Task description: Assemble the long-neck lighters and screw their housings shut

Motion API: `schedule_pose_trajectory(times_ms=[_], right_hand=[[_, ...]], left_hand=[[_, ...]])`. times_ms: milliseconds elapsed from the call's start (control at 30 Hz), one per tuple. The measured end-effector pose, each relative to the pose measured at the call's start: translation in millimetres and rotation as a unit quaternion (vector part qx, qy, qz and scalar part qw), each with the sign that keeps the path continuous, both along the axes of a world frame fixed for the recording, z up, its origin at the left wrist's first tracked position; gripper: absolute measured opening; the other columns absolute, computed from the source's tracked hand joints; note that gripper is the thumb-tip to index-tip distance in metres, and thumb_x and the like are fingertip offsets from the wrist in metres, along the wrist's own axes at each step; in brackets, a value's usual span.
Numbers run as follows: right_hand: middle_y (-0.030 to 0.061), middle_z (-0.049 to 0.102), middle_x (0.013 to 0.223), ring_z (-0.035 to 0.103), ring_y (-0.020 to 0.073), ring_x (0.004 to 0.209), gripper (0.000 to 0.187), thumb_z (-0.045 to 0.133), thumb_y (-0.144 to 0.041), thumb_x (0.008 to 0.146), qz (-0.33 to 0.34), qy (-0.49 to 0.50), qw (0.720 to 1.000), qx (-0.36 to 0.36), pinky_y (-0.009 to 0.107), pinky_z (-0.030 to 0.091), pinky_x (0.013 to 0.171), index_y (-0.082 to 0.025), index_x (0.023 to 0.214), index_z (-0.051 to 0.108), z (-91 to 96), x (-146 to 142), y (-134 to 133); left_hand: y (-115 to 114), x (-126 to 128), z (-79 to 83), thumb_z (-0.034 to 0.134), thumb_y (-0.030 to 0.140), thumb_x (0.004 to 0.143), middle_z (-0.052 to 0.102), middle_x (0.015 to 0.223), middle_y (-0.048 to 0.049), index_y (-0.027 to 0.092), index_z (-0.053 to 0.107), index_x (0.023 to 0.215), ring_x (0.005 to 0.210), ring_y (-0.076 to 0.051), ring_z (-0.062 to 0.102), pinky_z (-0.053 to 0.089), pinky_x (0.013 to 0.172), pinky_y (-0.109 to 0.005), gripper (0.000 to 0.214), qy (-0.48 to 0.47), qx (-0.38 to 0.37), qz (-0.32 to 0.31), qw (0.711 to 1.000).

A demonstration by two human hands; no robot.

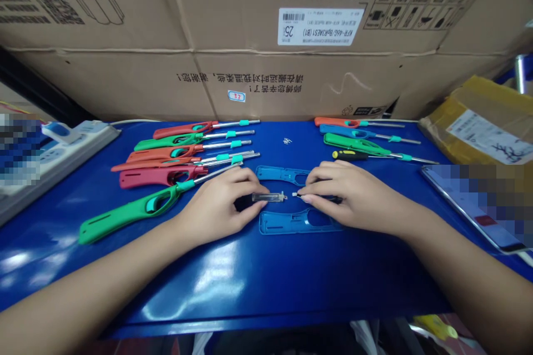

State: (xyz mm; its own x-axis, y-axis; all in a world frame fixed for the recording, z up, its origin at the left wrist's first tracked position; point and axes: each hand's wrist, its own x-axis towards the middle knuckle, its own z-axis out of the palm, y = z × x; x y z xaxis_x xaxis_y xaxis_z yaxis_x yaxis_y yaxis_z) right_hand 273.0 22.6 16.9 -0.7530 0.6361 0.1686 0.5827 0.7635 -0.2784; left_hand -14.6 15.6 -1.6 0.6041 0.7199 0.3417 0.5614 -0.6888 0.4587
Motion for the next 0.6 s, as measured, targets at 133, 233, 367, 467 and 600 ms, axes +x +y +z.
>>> schedule_pose_trajectory(times_ms=[133, 233, 367, 467, 600], right_hand=[[0.0062, 0.074, 0.113, 0.066, 0.0231, 0.104, 0.028, 0.049, -0.027, 0.102, -0.073, -0.009, 0.997, 0.039, 0.041, 0.049, 0.094, -0.021, 0.121, 0.07, 6.7, -1.3, -4.0], [0.009, 0.073, 0.113, 0.067, 0.0286, 0.106, 0.029, 0.048, -0.021, 0.099, -0.131, -0.085, 0.984, 0.088, 0.043, 0.051, 0.087, -0.018, 0.12, 0.067, 17.7, 1.7, -7.3], [0.009, 0.07, 0.104, 0.066, 0.0295, 0.096, 0.02, 0.048, -0.021, 0.096, -0.12, -0.185, 0.973, 0.07, 0.042, 0.051, 0.079, -0.019, 0.102, 0.068, 27.3, 3.5, -11.3], [0.008, 0.068, 0.106, 0.066, 0.0261, 0.094, 0.02, 0.046, -0.021, 0.097, -0.114, -0.186, 0.975, 0.033, 0.039, 0.048, 0.076, -0.02, 0.103, 0.065, 26.5, 1.8, -13.1], [0.004, 0.066, 0.098, 0.061, 0.02, 0.082, 0.01, 0.053, -0.022, 0.091, -0.109, -0.134, 0.985, -0.017, 0.033, 0.044, 0.067, -0.022, 0.098, 0.059, 26.1, 5.5, -13.2]], left_hand=[[0.7, 4.3, -7.7, 0.063, 0.025, 0.094, 0.068, 0.107, -0.0063, 0.02, 0.074, 0.11, 0.1, -0.021, 0.064, 0.054, 0.093, -0.038, 0.021, 0.007, -0.009, -0.005, 1.0], [2.1, 4.1, -6.8, 0.057, 0.03, 0.098, 0.066, 0.121, -0.0103, 0.017, 0.069, 0.12, 0.115, -0.025, 0.06, 0.049, 0.104, -0.044, 0.028, 0.009, 0.012, 0.01, 1.0], [3.3, 1.2, -7.3, 0.044, 0.039, 0.106, 0.056, 0.149, -0.0079, 0.025, 0.055, 0.145, 0.139, -0.029, 0.047, 0.035, 0.118, -0.054, 0.043, 0.1, 0.006, -0.026, 0.995], [3.5, 0.2, -12.6, 0.038, 0.047, 0.107, 0.046, 0.159, -0.0077, 0.026, 0.043, 0.154, 0.147, -0.031, 0.039, 0.028, 0.121, -0.06, 0.052, 0.146, -0.011, -0.011, 0.989], [3.2, 0.7, -17.0, 0.037, 0.05, 0.106, 0.038, 0.163, -0.0121, 0.02, 0.037, 0.157, 0.15, -0.032, 0.036, 0.026, 0.122, -0.062, 0.059, 0.137, -0.013, 0.004, 0.99]])
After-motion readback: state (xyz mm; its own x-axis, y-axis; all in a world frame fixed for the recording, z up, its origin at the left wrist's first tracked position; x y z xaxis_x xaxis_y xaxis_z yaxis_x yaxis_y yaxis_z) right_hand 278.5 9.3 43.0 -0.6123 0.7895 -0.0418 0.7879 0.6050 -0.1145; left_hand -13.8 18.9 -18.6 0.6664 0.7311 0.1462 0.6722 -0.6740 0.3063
